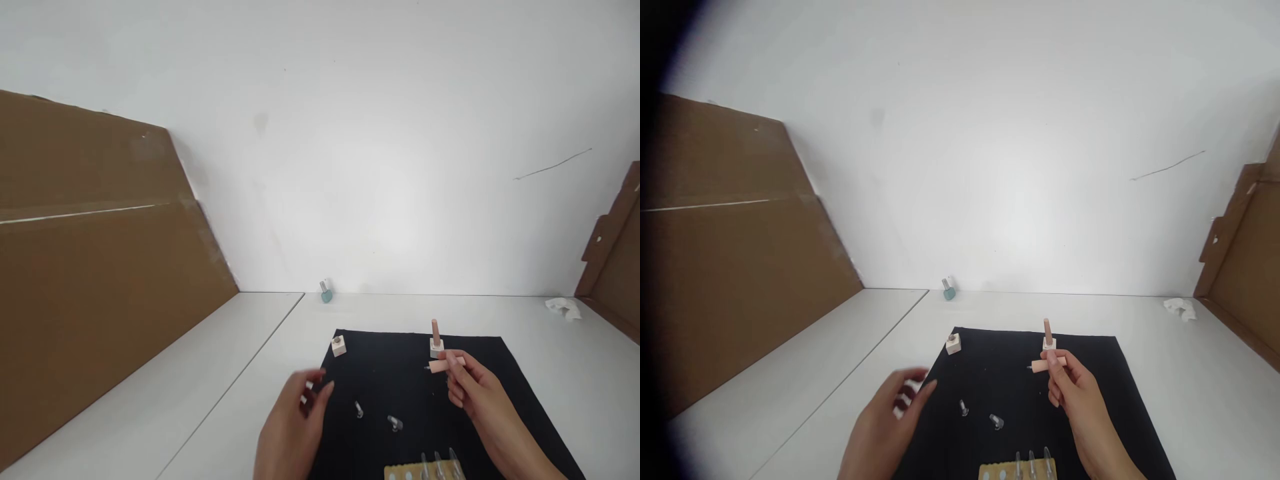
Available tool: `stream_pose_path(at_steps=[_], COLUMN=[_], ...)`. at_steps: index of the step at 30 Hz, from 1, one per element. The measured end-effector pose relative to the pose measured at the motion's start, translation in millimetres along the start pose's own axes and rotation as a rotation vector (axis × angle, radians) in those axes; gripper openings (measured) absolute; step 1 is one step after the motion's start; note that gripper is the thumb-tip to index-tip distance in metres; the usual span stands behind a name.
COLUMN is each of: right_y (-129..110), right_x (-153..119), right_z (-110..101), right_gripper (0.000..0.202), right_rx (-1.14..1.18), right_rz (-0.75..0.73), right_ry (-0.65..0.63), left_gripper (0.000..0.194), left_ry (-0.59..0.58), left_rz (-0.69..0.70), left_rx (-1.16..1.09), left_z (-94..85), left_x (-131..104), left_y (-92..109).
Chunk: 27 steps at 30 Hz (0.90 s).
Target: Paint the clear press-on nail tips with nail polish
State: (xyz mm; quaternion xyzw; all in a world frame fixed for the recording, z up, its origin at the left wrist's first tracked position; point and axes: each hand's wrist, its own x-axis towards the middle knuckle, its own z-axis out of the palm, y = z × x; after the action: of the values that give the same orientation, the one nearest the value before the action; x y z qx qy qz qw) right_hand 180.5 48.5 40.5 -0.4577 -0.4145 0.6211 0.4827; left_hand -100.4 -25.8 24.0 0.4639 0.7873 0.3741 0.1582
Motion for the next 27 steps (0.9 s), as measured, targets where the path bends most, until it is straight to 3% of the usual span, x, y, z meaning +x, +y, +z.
stream_pose_path(at_steps=[4, 7, 10, 12, 15, 18, 22, 24, 27], right_y=[2.0, 4.2, 6.9, 8.5, 10.3, 10.6, 6.3, 4.4, 8.2], right_x=[0.7, 4.0, 6.3, 5.5, 2.7, 1.2, -4.3, -11.3, -23.0], right_z=[-0.3, -1.9, -2.1, -0.4, 3.1, 2.7, 0.6, 4.6, 16.9], right_gripper=[0.069, 0.071, 0.072, 0.071, 0.067, 0.066, 0.063, 0.06, 0.053], right_rx=[-0.026, -0.041, -0.036, -0.036, -0.045, -0.107, -0.235, -0.277, -0.342], right_rz=[-0.025, -0.046, -0.052, -0.056, -0.095, -0.14, -0.202, -0.284, -0.468], right_ry=[-0.026, -0.024, -0.013, -0.003, 0.028, 0.022, 0.011, 0.082, 0.266], left_gripper=[0.056, 0.034, 0.031, 0.029, 0.006, 0.009, 0.016, 0.02, 0.025], left_ry=[-0.073, -0.131, -0.142, -0.133, -0.12, -0.157, -0.298, -0.332, -0.359], left_rz=[0.002, -0.012, 0.004, 0.035, 0.122, 0.269, 0.524, 0.616, 0.631], left_rx=[-0.039, -0.025, 0.0, 0.01, -0.002, -0.041, -0.1, -0.136, -0.192], left_z=[9.2, 28.3, 36.9, 35.3, 28.0, 23.4, 26.0, 29.8, 36.4], left_x=[60.6, 87.0, 94.5, 92.3, 80.0, 57.5, 25.5, 15.6, 10.3], left_y=[9.6, 7.1, 5.2, 8.6, 23.4, 47.0, 76.8, 85.3, 87.5])
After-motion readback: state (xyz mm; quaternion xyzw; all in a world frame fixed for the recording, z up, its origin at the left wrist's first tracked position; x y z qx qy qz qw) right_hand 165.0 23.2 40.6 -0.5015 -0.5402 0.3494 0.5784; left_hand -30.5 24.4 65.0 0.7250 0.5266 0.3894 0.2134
